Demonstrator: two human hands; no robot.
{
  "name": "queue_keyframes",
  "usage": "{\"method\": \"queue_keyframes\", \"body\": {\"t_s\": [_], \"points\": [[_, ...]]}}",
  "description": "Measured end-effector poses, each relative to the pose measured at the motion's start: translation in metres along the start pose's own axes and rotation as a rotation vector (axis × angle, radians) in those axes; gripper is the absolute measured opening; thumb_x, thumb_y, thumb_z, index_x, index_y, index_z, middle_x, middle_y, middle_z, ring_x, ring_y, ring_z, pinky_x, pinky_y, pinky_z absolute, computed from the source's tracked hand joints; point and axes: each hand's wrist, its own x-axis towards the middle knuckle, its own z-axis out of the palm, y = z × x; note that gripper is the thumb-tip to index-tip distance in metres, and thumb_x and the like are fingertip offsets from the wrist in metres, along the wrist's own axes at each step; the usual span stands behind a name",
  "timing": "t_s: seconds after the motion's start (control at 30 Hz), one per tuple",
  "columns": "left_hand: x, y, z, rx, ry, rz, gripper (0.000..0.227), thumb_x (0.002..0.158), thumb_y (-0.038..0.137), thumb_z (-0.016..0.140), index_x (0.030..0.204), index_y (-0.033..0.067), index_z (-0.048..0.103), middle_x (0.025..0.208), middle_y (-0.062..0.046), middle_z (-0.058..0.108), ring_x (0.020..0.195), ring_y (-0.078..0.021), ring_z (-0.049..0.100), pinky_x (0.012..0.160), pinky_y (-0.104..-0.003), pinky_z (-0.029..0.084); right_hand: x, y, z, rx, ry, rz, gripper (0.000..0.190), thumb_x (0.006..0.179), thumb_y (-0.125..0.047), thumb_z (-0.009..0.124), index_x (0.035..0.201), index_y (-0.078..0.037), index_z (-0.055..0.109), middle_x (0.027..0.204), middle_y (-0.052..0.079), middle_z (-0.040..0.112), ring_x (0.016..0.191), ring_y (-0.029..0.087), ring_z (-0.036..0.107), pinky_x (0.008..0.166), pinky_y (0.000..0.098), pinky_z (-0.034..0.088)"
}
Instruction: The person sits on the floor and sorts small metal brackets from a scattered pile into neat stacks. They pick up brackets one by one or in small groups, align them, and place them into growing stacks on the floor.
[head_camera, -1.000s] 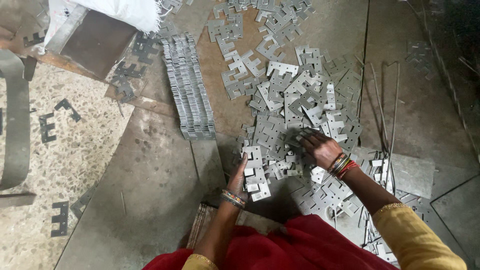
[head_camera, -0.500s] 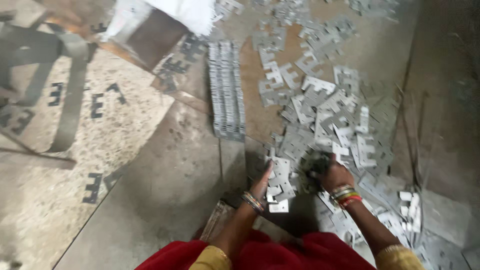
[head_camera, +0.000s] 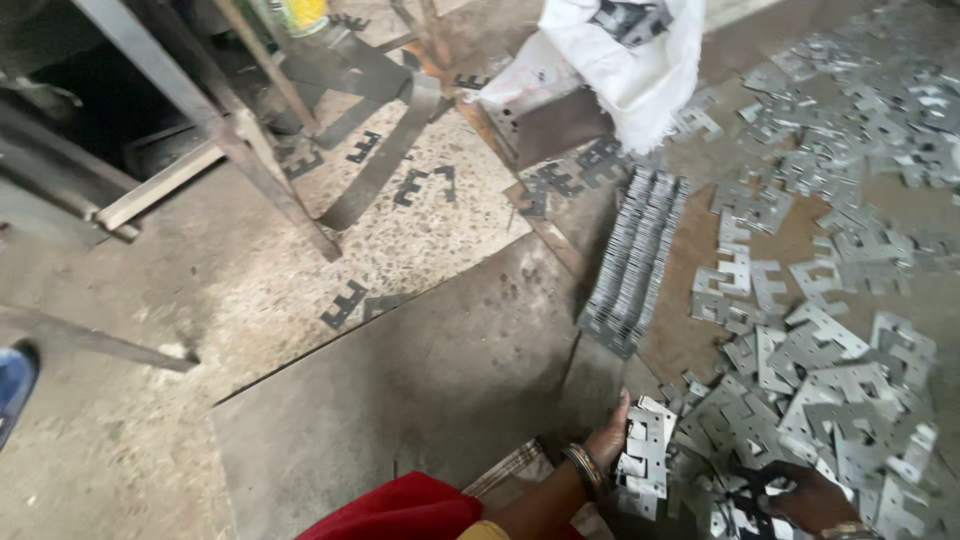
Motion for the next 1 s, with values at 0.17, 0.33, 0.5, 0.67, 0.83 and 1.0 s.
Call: {"method": "queue_keyframes", "body": {"t_s": [0.17, 0.33, 0.5, 0.67, 0.83, 1.0], "points": [[0.000, -0.005, -0.018, -0.129, -0.040, 0.091, 0.083, 0.105, 0.085, 0.028, 0.121, 0.0115, 0.064, 0.098, 0.004, 0.068, 0.081, -0.0071, 0.064, 0.073, -0.027, 0.056, -0.019, -0.032, -0.064, 0.101, 0.215, -0.161, 0.042, 0.077, -0.023, 0.084, 0.117, -0.018, 0.073, 0.106, 0.009, 0.080, 0.094, 0.023, 0.077, 0.088, 0.0355, 0.062], [-0.026, 0.031, -0.005, -0.050, 0.081, -0.036, 0.097, 0.098, 0.093, 0.027, 0.131, 0.0097, 0.065, 0.103, -0.002, 0.073, 0.088, -0.0129, 0.069, 0.079, -0.030, 0.058, -0.036, -0.117, -0.201, 0.322, 0.723, -0.493, 0.041, 0.083, -0.016, 0.081, 0.120, -0.006, 0.067, 0.111, 0.014, 0.075, 0.098, 0.026, 0.074, 0.090, 0.0367, 0.060], [-0.049, 0.053, 0.044, 0.051, 0.308, -0.281, 0.102, 0.084, 0.093, 0.020, 0.135, 0.0172, 0.064, 0.108, -0.004, 0.074, 0.091, -0.0178, 0.071, 0.080, -0.040, 0.058, -0.074, -0.241, -0.302, 0.586, 1.190, -0.905, 0.041, 0.088, -0.008, 0.078, 0.123, 0.005, 0.061, 0.116, 0.018, 0.071, 0.103, 0.028, 0.071, 0.091, 0.0378, 0.058], [-0.051, 0.050, 0.058, -0.094, 0.073, -0.187, 0.104, 0.089, 0.092, 0.024, 0.136, 0.0082, 0.063, 0.111, -0.012, 0.075, 0.093, -0.0255, 0.075, 0.084, -0.041, 0.062, -0.103, -0.241, -0.272, 0.476, 1.176, -0.883, 0.027, 0.097, -0.005, 0.080, 0.117, 0.004, 0.064, 0.103, 0.020, 0.069, 0.089, 0.031, 0.069, 0.082, 0.0354, 0.058], [-0.049, 0.043, 0.050, -0.188, 0.064, -0.129, 0.093, 0.095, 0.086, 0.037, 0.133, 0.0066, 0.066, 0.108, -0.007, 0.077, 0.090, -0.0196, 0.074, 0.081, -0.036, 0.063, -0.086, -0.120, -0.137, 0.173, 0.839, -0.502, 0.031, 0.082, -0.016, 0.077, 0.111, -0.007, 0.073, 0.098, 0.015, 0.077, 0.082, 0.028, 0.077, 0.076, 0.0403, 0.062], [-0.053, 0.047, 0.063, -0.172, 0.071, -0.210, 0.079, 0.092, 0.080, 0.044, 0.127, 0.0133, 0.069, 0.104, -0.005, 0.077, 0.084, -0.0185, 0.075, 0.075, -0.036, 0.063, -0.095, 0.056, -0.031, 0.263, 0.790, -0.054, 0.031, 0.086, -0.020, 0.079, 0.116, -0.015, 0.077, 0.098, 0.012, 0.080, 0.087, 0.026, 0.078, 0.081, 0.0404, 0.061]]}}
